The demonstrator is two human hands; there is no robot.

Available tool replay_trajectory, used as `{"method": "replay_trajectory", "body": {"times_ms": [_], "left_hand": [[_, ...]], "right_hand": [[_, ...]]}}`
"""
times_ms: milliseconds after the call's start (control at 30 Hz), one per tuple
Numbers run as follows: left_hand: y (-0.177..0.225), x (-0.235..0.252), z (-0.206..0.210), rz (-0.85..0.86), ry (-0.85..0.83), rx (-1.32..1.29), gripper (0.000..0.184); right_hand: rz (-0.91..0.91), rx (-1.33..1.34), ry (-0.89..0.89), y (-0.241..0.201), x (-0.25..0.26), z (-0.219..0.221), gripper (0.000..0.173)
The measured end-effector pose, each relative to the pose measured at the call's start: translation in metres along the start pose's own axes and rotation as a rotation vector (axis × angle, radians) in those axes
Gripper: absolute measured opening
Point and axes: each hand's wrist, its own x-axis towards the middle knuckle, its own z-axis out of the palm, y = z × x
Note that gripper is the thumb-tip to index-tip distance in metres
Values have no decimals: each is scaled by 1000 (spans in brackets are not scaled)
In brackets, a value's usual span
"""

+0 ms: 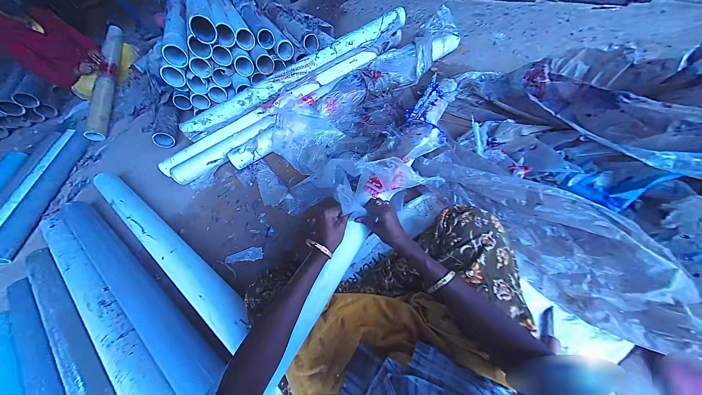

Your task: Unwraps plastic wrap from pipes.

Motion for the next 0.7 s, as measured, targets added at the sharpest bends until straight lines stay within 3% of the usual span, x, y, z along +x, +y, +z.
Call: {"method": "replay_trajectory", "body": {"times_ms": [133,267,400,500,600,700], "left_hand": [[4,6,15,-194,171,-332,8],[24,13,26,-476,209,-570,5],[16,20,-11,-336,-22,-661,21],[5,24,-55,-281,-31,-658,28],[5,17,-73,-318,-64,-536,18],[14,12,-75,-217,-292,-354,12]], "right_hand": [[189,141,-37,-5,20,-12,20],[320,424,130,1,28,-12,15],[491,556,167,-3,29,-24,19],[712,591,125,-14,31,-40,25],[645,455,127,-22,28,-45,32],[400,233,118,-18,21,-40,53]]}}
